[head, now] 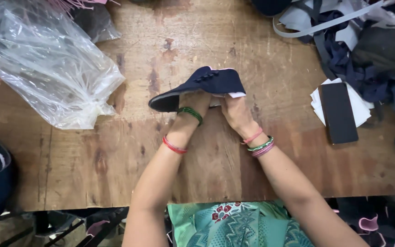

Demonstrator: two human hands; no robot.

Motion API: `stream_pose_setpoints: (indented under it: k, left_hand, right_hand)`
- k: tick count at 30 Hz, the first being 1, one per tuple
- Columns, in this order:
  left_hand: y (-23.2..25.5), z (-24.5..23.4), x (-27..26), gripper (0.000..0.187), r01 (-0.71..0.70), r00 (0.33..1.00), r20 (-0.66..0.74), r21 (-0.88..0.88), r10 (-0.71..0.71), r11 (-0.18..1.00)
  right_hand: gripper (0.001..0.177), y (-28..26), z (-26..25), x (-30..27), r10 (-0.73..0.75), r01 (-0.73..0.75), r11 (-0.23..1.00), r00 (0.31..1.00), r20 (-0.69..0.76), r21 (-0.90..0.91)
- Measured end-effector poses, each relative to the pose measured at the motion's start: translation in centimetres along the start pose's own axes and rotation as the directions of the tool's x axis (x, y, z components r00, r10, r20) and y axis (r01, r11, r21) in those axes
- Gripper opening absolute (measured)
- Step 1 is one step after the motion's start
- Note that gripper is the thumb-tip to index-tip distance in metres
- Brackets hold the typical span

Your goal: The person works on a navy shoe upper with a pink lining at a workshop table, turning and pressing the lining inside the upper by hand. They repeatedly reposition the upper, smooth the lining along the edges, and rotate the shoe to work different sections.

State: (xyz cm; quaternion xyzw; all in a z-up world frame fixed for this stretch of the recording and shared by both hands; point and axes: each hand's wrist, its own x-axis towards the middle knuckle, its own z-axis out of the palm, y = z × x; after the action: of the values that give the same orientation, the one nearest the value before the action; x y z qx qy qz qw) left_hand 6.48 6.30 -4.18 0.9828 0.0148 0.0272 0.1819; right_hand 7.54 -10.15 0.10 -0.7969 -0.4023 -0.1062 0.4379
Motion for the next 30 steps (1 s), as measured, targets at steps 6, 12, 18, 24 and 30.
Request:
stream_pose_setpoints:
  k: [6, 12, 18, 24, 30]
  left_hand:
    - [0.4, -1.2, 1.3, 0.033, 0.038, 0.952, 0.293, 0.165, -0.086, 0.986]
    - [-1.6, 0.3, 2.2, 0.039, -0.113, 0.967, -0.247, -0.197, 0.062, 0.974]
    - [0.4, -1.8, 2.8, 0.037, -0.095, 0.995, -0.007, 0.143, 0.097, 0.985]
    - [0.0, -1.6, 0.6, 0.035, 0.045, 0.985, 0.17, -0.137, -0.021, 0.989]
    - [-0.6, 1.3, -0.2, 0.037, -0.074, 0.995, 0.056, -0.091, 0.079, 0.993]
  right_hand:
    - [0.027, 3.0, 1.5, -0.8, 0.176, -0.171, 0.971, 0.984, 0.01, -0.168]
    - [0.038, -0.6, -2.0, 1.9, -0.18, 0.178, 0.981, 0.984, -0.015, -0.083]
    - [0.039, 1.4, -2.3, 1.7, 0.103, -0.115, 0.967, 0.993, 0.063, 0.229]
    - [0.064, -0.7, -4.6, -0.5, -0.202, 0.337, 0.888, 0.898, 0.391, -0.315]
    - [0.063, -1.8, -3.7, 1.1, 0.111, 0.173, 0.873, 0.839, 0.532, -0.455]
